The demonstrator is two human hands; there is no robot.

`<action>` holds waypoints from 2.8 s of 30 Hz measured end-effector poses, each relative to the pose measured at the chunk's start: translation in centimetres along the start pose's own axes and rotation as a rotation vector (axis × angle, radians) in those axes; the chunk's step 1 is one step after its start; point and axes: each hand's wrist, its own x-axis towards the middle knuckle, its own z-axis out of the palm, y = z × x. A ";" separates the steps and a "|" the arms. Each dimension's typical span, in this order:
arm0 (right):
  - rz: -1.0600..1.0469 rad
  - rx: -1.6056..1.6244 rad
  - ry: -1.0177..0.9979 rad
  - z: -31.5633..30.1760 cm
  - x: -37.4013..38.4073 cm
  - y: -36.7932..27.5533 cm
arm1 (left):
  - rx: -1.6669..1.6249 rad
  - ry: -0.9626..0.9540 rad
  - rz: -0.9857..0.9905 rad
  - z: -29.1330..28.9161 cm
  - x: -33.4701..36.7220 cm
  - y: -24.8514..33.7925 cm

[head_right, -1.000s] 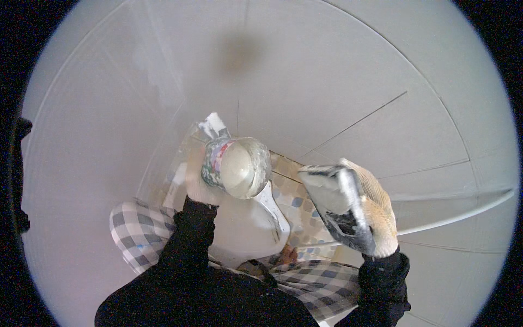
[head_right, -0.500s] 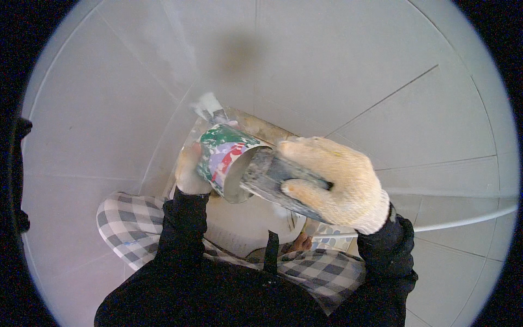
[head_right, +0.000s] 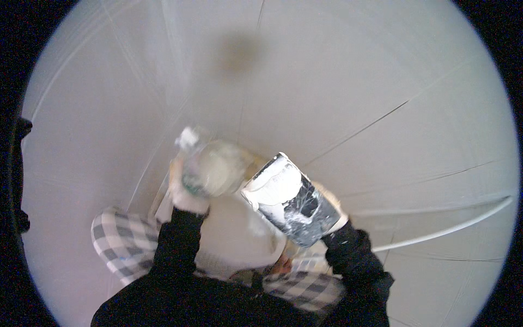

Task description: The person applies white grout to the joints between white wall tiles using a small trowel and a container. They repeatedly scoop grout and spread it into the seams, working around a white pipe and a toilet.

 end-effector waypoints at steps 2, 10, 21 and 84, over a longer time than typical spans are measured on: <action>-0.115 0.117 0.063 1.3 -0.7 -1.5 | -0.118 -0.046 -0.094 1.5 -1.0 0.6; -1.038 -0.767 0.283 14.5 -6.1 -11.0 | -0.132 0.155 -0.187 5.2 -9.8 4.7; -1.605 -2.702 0.305 27.1 0.8 -19.4 | -0.362 0.097 -0.220 4.1 -9.2 4.6; -0.424 -0.457 0.264 11.5 -2.8 -2.5 | -0.331 0.165 -0.249 5.0 -5.7 -0.6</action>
